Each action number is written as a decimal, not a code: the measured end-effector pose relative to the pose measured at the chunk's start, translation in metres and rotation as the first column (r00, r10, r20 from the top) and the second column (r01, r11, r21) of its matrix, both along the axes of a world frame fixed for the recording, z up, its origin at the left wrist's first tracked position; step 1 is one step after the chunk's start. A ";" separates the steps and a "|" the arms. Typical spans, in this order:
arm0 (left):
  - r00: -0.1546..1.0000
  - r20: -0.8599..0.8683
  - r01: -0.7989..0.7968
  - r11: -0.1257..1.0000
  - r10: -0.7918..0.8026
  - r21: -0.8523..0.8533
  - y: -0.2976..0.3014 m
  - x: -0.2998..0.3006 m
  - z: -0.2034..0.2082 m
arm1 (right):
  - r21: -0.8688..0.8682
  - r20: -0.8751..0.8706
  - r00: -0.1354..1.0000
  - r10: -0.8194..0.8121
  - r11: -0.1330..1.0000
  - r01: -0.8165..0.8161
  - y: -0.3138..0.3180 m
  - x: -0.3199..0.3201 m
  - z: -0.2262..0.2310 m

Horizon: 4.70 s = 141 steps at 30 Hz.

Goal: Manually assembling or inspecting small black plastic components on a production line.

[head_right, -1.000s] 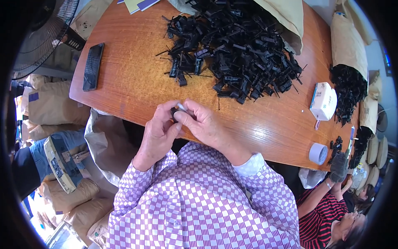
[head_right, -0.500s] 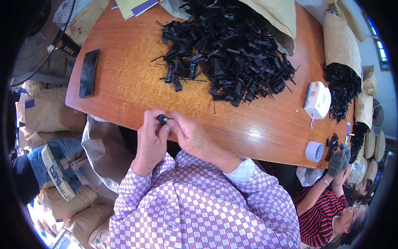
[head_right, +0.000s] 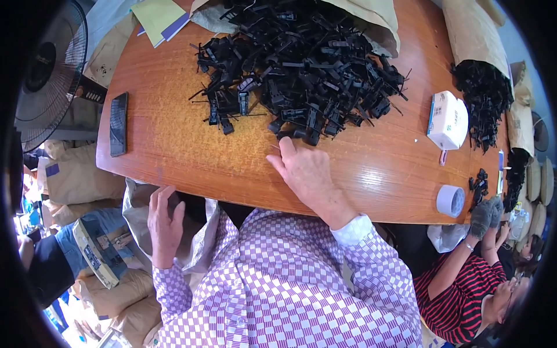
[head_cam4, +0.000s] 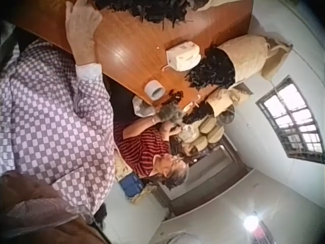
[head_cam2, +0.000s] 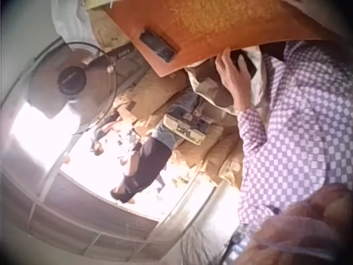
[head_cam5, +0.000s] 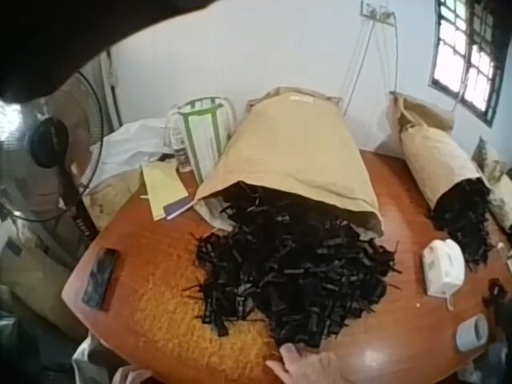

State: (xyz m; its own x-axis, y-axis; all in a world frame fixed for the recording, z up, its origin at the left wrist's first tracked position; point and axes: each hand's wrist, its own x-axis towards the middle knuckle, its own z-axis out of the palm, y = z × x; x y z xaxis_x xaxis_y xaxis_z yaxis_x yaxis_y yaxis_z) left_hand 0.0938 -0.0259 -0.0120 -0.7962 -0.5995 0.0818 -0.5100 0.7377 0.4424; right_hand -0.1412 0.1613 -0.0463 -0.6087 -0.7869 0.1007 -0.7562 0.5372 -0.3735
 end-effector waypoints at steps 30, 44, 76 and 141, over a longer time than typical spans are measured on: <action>0.852 -0.444 0.307 0.422 0.276 0.853 0.040 -0.092 -0.021 | -0.371 0.685 0.683 0.255 0.928 0.025 -0.031 0.036 0.031; 0.908 -0.419 0.184 0.923 -0.028 0.339 0.041 -0.087 -0.013 | -0.295 0.610 0.764 0.210 0.955 -0.026 -0.041 0.052 0.023; 0.910 -0.411 0.359 0.398 0.052 0.844 0.051 -0.082 -0.006 | -0.412 0.905 0.197 0.376 0.892 0.188 -0.019 0.021 0.003; 0.911 -0.410 0.286 0.779 -0.041 0.558 0.008 -0.125 -0.010 | -0.258 0.919 0.358 0.165 0.938 0.231 -0.076 -0.054 0.040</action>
State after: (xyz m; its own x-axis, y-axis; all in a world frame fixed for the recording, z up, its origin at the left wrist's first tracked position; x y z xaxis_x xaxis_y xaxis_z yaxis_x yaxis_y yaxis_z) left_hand -0.0316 -0.0181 -0.0219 -0.8728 -0.4853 0.0512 -0.1225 0.3194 0.9397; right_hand -0.1947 0.0855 -0.0062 -0.4908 -0.8080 -0.3261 0.1908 0.2655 -0.9450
